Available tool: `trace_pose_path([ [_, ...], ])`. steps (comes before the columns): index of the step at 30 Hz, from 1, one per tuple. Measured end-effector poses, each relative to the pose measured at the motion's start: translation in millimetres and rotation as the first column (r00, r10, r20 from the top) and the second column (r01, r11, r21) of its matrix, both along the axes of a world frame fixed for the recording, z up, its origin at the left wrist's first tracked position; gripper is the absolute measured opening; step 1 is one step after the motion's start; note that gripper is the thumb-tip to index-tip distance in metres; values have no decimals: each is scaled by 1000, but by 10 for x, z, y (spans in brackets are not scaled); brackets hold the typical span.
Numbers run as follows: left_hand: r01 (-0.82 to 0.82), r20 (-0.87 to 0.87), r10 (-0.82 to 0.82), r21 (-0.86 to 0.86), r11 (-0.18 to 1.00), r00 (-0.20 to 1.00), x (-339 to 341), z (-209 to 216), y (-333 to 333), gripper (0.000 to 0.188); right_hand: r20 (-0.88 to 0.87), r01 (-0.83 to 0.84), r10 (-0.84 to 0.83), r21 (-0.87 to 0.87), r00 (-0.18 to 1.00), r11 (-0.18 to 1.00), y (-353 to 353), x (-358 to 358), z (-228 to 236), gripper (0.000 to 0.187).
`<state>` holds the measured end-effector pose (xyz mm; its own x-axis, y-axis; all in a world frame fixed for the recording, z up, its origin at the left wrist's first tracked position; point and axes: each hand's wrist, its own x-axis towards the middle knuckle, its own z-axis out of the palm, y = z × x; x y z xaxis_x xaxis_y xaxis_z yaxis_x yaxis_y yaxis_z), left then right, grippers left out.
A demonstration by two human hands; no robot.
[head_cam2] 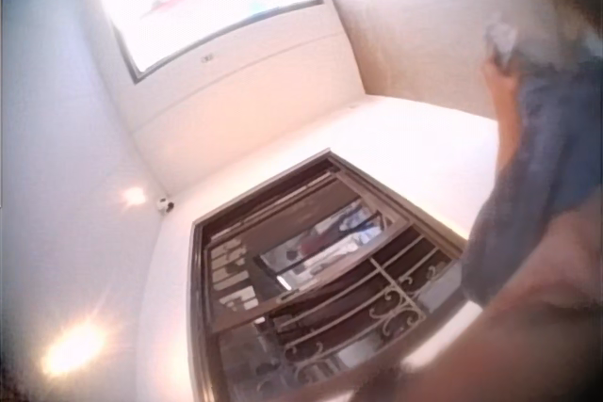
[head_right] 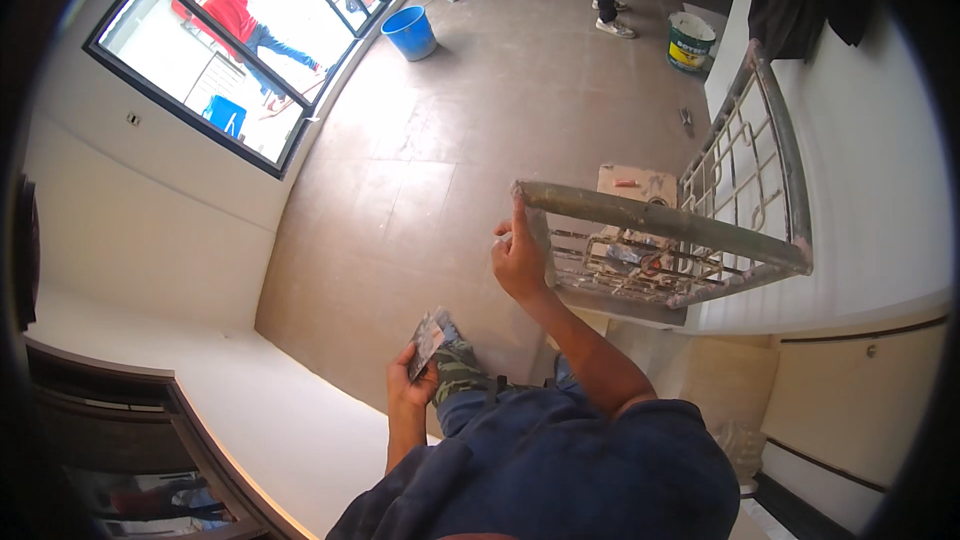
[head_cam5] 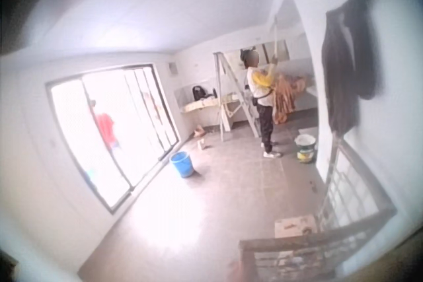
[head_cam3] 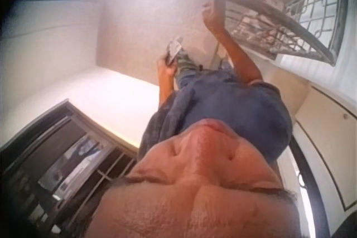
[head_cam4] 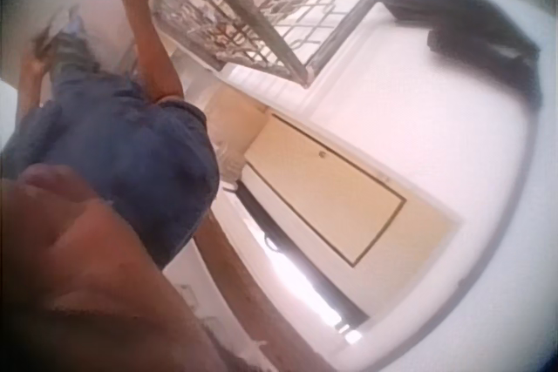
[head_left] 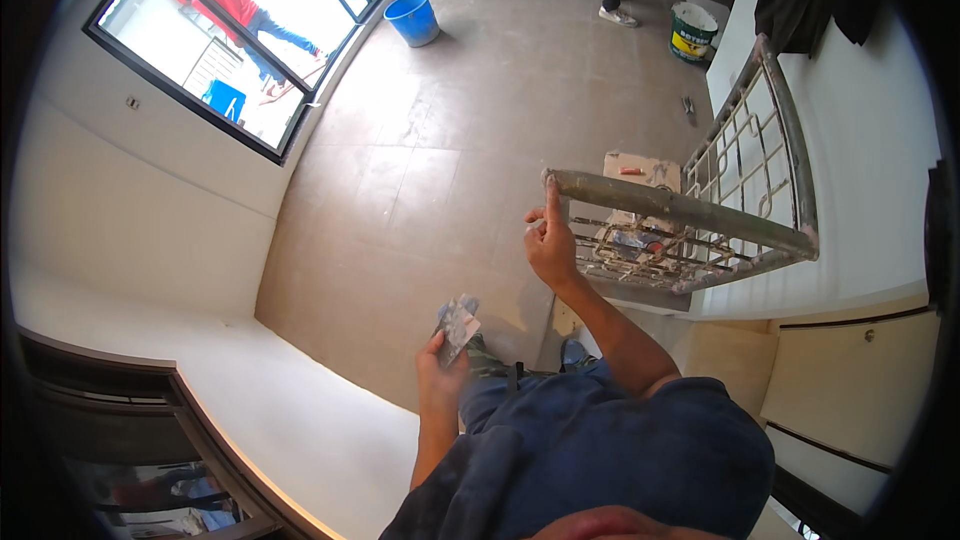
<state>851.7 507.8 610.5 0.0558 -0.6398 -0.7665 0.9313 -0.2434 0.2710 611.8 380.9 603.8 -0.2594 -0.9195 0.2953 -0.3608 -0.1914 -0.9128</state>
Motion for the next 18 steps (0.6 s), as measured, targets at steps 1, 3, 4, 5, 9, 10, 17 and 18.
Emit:
trace_pose_path([
  [1, -5, -7, 4, -26, 1000, 1000, -14, 9, -3, 24, -38, 1, 0, 22, 999, 1000, -11, -45, 0, 89],
  [3, -1, 16, 1, -19, 1000, 1000, -32, 16, -7, 24, -270, -12, 42, 111, 962, 994, -13, -92, 29, 88],
  [4, -7, -9, 7, -20, 1000, 1000, -38, 14, -13, 24, -450, -13, 93, 179, 888, 984, -7, -104, 59, 87],
  [5, 11, 7, -11, -16, 1000, 1000, -40, 9, -21, 24, -621, 12, 94, 164, 778, 986, 15, -117, 95, 86],
  [9, 33, 7, -33, -21, 999, 999, -52, 4, -58, 24, -586, -9, 187, 293, 788, 956, 76, -197, 260, 84],
  [10, 25, 16, -25, -10, 1000, 1000, -61, 9, -59, 24, -592, 21, 149, 269, 792, 963, 69, -228, 290, 84],
  [17, 32, 22, -31, -47, 998, 999, -192, 117, -78, 22, -699, -49, 404, 469, 590, 882, 6, -354, 505, 84],
  [18, 22, 10, -22, -78, 997, 1000, -207, 127, -78, 22, -724, -21, 328, 398, 607, 917, 13, -371, 551, 83],
])
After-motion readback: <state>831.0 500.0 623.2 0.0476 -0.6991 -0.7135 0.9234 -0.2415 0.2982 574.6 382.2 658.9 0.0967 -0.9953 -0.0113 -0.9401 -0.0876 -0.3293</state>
